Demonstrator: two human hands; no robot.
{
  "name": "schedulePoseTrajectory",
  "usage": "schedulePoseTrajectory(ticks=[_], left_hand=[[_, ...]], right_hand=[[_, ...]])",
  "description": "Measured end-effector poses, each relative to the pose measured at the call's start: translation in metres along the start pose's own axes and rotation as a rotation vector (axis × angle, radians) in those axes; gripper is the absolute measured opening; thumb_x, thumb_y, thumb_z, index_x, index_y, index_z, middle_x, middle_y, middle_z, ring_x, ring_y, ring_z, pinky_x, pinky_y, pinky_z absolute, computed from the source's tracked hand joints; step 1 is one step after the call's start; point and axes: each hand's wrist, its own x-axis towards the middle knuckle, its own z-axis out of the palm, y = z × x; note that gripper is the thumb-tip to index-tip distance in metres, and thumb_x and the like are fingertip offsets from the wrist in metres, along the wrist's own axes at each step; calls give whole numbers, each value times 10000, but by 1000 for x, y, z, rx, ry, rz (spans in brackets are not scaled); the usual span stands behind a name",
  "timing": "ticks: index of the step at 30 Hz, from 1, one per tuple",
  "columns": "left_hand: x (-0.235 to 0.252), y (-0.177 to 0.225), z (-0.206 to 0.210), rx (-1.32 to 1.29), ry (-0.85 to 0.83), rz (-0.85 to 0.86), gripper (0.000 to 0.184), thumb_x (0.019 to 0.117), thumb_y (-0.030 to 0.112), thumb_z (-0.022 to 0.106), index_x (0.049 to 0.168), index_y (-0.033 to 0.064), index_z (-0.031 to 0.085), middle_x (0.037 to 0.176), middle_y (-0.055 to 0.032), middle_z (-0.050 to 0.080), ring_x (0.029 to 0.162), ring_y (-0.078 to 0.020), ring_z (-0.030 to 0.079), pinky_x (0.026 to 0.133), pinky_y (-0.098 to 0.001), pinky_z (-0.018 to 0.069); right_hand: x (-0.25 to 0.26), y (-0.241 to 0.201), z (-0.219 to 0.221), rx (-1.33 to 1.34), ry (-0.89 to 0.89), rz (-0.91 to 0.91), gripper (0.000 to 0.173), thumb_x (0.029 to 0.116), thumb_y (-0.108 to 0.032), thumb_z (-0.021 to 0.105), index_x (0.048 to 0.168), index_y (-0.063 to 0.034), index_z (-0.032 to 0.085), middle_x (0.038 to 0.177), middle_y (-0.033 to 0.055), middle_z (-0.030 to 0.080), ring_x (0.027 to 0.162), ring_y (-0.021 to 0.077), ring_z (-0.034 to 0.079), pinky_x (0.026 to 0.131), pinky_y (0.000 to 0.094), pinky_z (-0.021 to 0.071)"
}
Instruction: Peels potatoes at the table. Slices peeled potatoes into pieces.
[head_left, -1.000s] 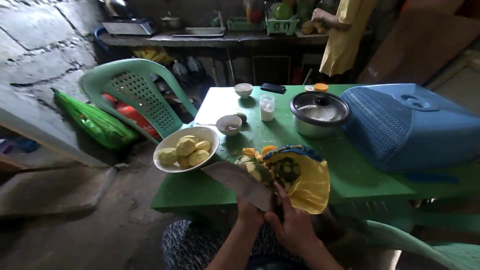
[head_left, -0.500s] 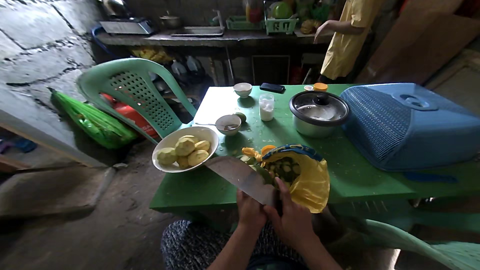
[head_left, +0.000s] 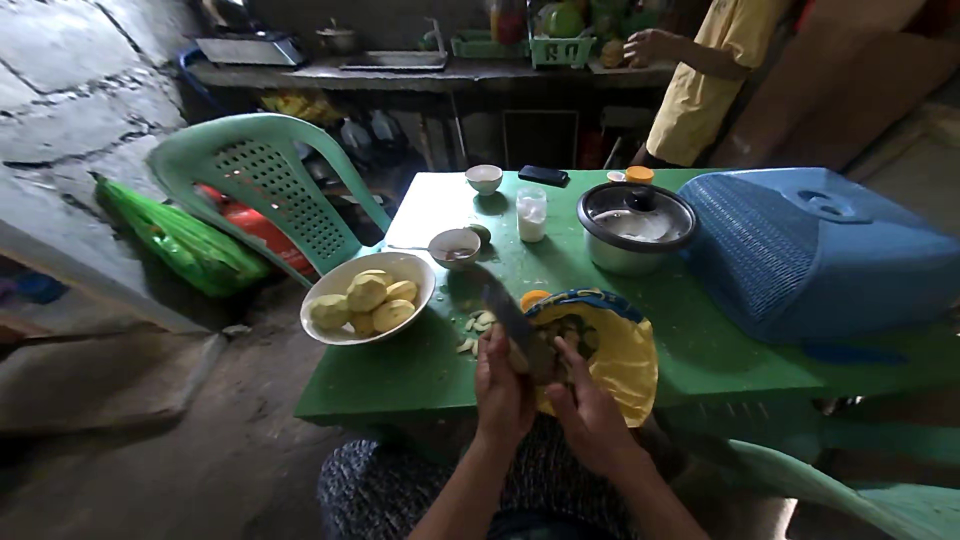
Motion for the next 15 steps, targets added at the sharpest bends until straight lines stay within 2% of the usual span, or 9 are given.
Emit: schedulePoseTrajectory(ticks=[2, 4, 7, 9, 12, 15], left_hand=[[-4, 2, 0, -10, 19, 12, 281, 1035, 124, 437, 1302, 48, 395, 1004, -39, 680, 899, -126, 698, 807, -338, 613], [-10, 4, 3, -14, 49, 6, 246, 991, 15, 422, 1233, 59, 441, 941, -15, 698, 846, -110, 707, 766, -312, 619], [-15, 6, 9, -27, 103, -6, 208, 1018, -16, 358, 1189, 69, 440, 869, -6, 696, 768, -96, 707, 701, -289, 624], [-15, 6, 8, -31, 114, -2, 204, 1032, 4, 346, 1205, 70, 433, 885, -17, 694, 779, -105, 707, 705, -295, 623], [-14, 4, 5, -8, 91, 36, 257, 1014, 46, 430, 1271, 44, 432, 983, -45, 693, 876, -128, 707, 776, -325, 619], [-14, 4, 5, -1, 76, 70, 330, 973, 14, 470, 1299, 36, 420, 1010, -34, 686, 899, -117, 702, 802, -323, 616]], right_hand=[[-10, -2, 5, -99, 35, -74, 852, 1008, -690, 338, 1549, -35, 396, 677, 54, 656, 485, 184, 582, 448, 441, 521], [-15, -3, 6, -170, 63, -100, 869, 1001, -704, 328, 1539, -28, 414, 649, 49, 646, 468, 188, 578, 428, 436, 510], [-15, -1, 7, -217, 84, -116, 861, 1008, -696, 317, 1525, -17, 431, 624, 42, 631, 459, 185, 575, 417, 425, 504], [-16, -1, 8, -226, 80, -123, 860, 1009, -697, 307, 1524, -21, 436, 602, 31, 611, 453, 182, 566, 413, 419, 497], [-18, -1, 8, -231, 67, -145, 864, 1011, -697, 298, 1517, -12, 444, 579, 23, 591, 452, 175, 560, 416, 410, 495], [-18, -1, 9, -257, 92, -161, 863, 1014, -691, 300, 1504, 3, 452, 569, 18, 583, 444, 167, 558, 403, 401, 488]])
